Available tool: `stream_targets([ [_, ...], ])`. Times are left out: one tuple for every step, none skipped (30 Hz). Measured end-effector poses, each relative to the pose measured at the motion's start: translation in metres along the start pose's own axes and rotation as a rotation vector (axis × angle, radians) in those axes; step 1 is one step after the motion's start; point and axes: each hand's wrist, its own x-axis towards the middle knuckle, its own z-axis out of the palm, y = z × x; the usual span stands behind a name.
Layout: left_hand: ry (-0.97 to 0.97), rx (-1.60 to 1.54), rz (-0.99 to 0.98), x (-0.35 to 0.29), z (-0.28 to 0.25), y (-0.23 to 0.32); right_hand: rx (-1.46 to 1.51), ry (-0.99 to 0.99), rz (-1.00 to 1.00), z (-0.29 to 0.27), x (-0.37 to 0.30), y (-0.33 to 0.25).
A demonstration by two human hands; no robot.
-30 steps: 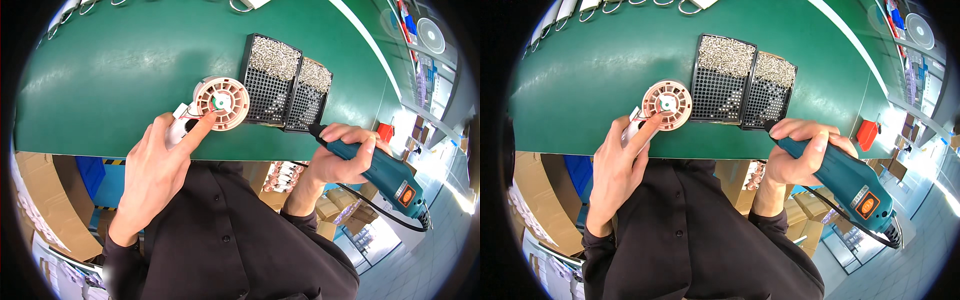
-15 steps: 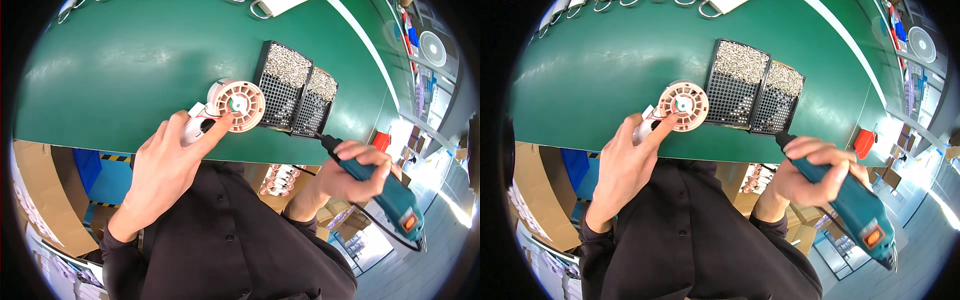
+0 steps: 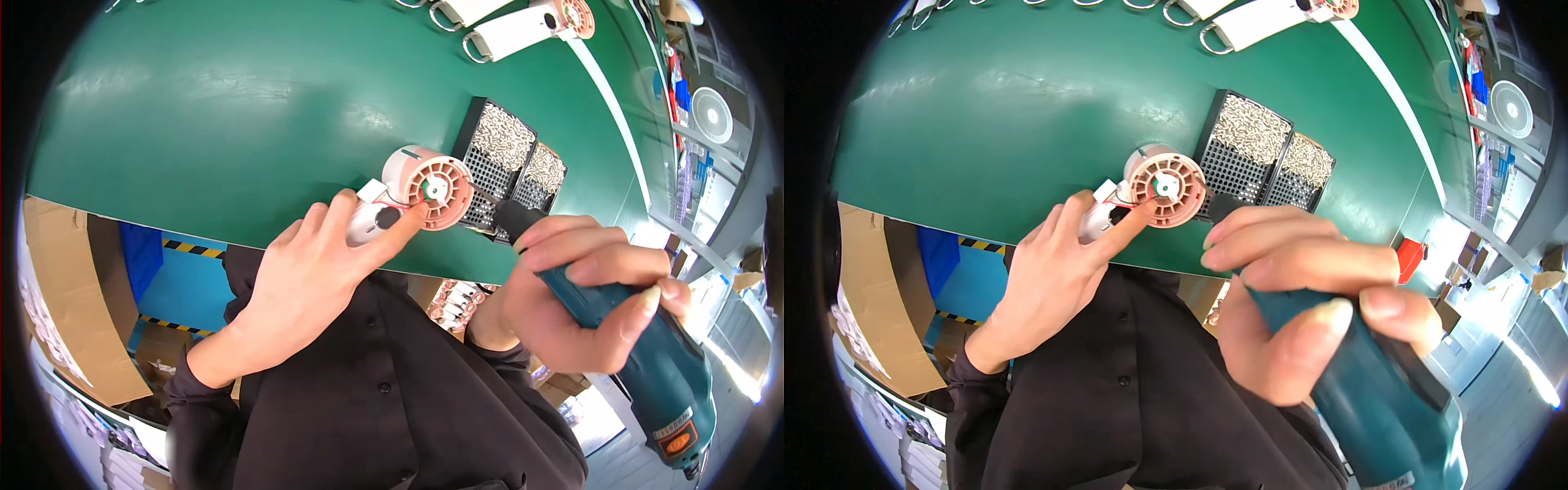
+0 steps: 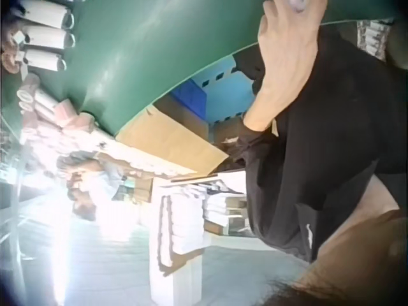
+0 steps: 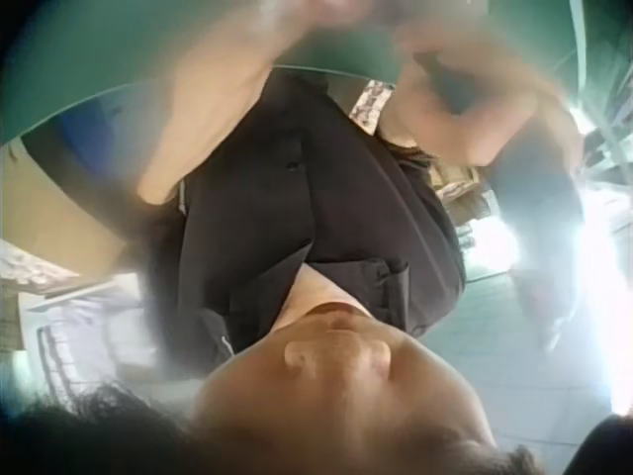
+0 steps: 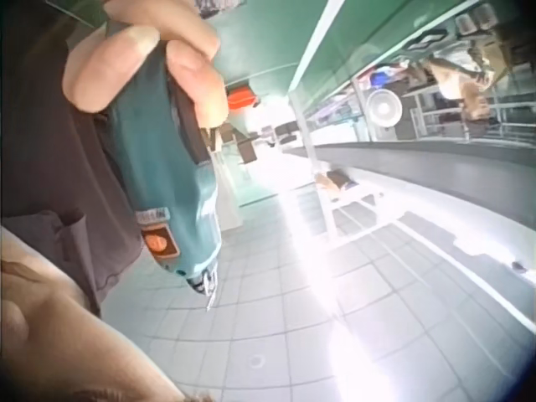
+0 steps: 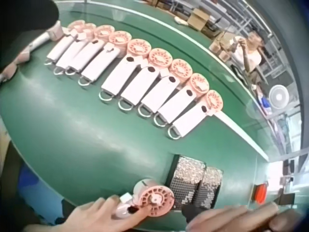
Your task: Using an electric screwdriver to assemble portable handheld fans on a production line.
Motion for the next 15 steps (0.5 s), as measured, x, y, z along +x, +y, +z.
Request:
stream_targets([
  [0.000, 0.005, 0.000, -0.001, 0.000, 0.000, -0.011, -0.016, -0.005, -0.002, 0.001, 0.004],
  [0.000, 0.010, -0.001, -0.001, 0.000, -0.001, -0.021, -0.031, -0.010, -0.001, 0.002, 0.009],
  [0.001, 0.004, -0.001, -0.002, 0.000, -0.001, 0.030, 0.064, -0.013, 0.006, -0.001, 0.015],
  [0.003, 0.002, -0.003, -0.001, -0.001, -0.002, -0.010, 0.082, -0.006, 0.009, -0.003, 0.023],
  [-0.001, 0.006, 0.009, -0.001, -0.003, -0.002, -0.049, 0.100, 0.000, 0.014, -0.003, 0.030],
  [-0.005, 0.011, 0.020, 0.000, -0.004, -0.002, -0.075, 0.183, 0.054, 0.021, -0.002, 0.030],
  [0.003, 0.015, 0.024, 0.001, -0.006, -0.003, -0.074, 0.183, 0.045, 0.021, -0.001, 0.032],
  [0.010, -0.002, 0.029, 0.002, -0.008, -0.004, 0.012, 0.190, 0.046, 0.020, -0.002, 0.033],
  [0.019, -0.018, 0.036, 0.003, -0.011, -0.005, 0.100, 0.196, 0.045, 0.019, -0.003, 0.033],
  [-0.008, -0.024, 0.022, 0.002, -0.012, -0.006, 0.113, 0.186, 0.050, 0.015, -0.007, 0.036],
  [-0.033, -0.028, 0.010, 0.001, -0.014, -0.007, 0.102, 0.163, 0.062, 0.015, -0.009, 0.036],
  [-0.068, -0.097, -0.009, 0.001, -0.014, -0.010, 0.091, 0.141, 0.073, 0.015, -0.010, 0.036],
  [-0.062, -0.125, -0.026, -0.001, -0.014, -0.010, 0.067, 0.112, 0.077, 0.014, -0.012, 0.036],
  [-0.056, -0.153, -0.041, -0.002, -0.013, -0.010, 0.075, 0.104, 0.078, 0.014, -0.013, 0.036],
  [-0.008, -0.117, -0.021, -0.003, -0.011, -0.010, 0.084, 0.096, 0.079, 0.014, -0.013, 0.037],
])
